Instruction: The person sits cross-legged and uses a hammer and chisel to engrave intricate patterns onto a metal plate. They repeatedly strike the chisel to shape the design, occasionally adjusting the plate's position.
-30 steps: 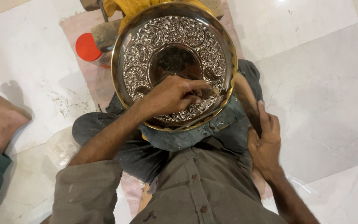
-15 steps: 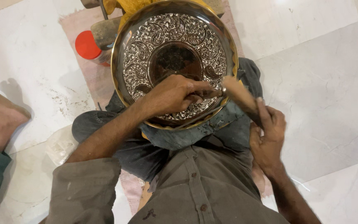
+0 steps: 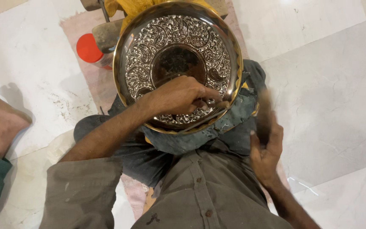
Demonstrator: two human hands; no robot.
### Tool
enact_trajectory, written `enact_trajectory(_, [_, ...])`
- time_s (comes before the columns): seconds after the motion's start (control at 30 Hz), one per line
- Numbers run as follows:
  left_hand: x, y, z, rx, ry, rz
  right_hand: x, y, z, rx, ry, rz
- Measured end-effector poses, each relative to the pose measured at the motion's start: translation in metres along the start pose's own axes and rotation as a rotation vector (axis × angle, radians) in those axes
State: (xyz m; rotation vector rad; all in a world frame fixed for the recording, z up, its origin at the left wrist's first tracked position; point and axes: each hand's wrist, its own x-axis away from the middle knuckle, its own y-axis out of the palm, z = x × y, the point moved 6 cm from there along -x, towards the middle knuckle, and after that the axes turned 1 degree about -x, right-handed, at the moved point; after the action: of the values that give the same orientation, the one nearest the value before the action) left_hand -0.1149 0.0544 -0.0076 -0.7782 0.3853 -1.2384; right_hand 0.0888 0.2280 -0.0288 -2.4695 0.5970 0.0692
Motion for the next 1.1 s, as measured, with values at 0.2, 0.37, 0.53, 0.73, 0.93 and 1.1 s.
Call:
enact_trajectory(0.2, [-0.005,0.004,-0.003,-0.004,-0.141,-0.17,0.011,0.009,0.02,0.153,0.015,-0.061])
enact_trajectory(0.37, [-0.006,-0.005,0.004,-0.032,0.045,-0.078,0.017,0.015,0.03,0.204,-0.021,-0.067])
enact_trajectory(0.53, [-0.003,-0.003,0.003,-0.013,0.021,-0.128,0.019,0.01,0.021,0.099,-0.092,0.017])
enact_trajectory(0.73, [-0.003,0.0,-0.001,-0.037,0.002,-0.11,0.013,0.008,0.014,0.139,-0.071,-0.019])
enact_trajectory(0.93, [0.005,-0.002,-0.005,0.067,0.018,0.062,0.001,0.011,0.019,0.194,0.086,-0.174])
enact_trajectory(1.1, [0.023,-0.007,-0.003,0.12,0.026,0.238,-0.015,0.001,0.005,0.315,-0.035,-0.177])
